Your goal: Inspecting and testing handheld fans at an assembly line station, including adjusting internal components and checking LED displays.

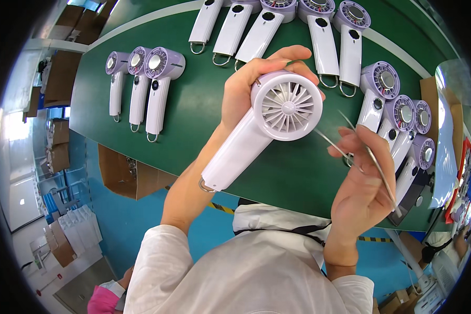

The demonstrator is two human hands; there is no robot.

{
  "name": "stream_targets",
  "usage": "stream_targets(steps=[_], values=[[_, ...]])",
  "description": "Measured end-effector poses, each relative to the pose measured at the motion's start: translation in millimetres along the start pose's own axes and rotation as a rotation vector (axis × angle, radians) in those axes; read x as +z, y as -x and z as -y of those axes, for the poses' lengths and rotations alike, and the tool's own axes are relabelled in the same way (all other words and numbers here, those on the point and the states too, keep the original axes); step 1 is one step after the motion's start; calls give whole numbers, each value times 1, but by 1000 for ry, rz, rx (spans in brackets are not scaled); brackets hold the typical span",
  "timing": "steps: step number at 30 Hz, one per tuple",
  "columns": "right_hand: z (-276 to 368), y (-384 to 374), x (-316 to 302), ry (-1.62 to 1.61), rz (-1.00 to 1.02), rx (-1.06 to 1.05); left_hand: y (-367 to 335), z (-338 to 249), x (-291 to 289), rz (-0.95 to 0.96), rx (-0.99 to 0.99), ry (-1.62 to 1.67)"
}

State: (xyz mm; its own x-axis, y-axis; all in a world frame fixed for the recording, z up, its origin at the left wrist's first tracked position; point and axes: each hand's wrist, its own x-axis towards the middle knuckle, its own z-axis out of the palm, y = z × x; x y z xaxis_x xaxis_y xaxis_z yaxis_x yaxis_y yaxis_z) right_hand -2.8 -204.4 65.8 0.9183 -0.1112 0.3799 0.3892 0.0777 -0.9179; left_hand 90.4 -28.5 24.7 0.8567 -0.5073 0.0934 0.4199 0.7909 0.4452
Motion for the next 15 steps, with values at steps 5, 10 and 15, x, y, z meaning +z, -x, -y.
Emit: stream_targets(steps=[5, 10, 15], values=[[10, 1, 6, 73, 57, 29, 1, 0, -3, 4, 16, 34], [6, -3, 1, 275, 159, -203, -1, 0, -2, -25, 11, 36], [-6, -2, 6, 321, 130, -265, -1, 2, 3, -34, 9, 31]])
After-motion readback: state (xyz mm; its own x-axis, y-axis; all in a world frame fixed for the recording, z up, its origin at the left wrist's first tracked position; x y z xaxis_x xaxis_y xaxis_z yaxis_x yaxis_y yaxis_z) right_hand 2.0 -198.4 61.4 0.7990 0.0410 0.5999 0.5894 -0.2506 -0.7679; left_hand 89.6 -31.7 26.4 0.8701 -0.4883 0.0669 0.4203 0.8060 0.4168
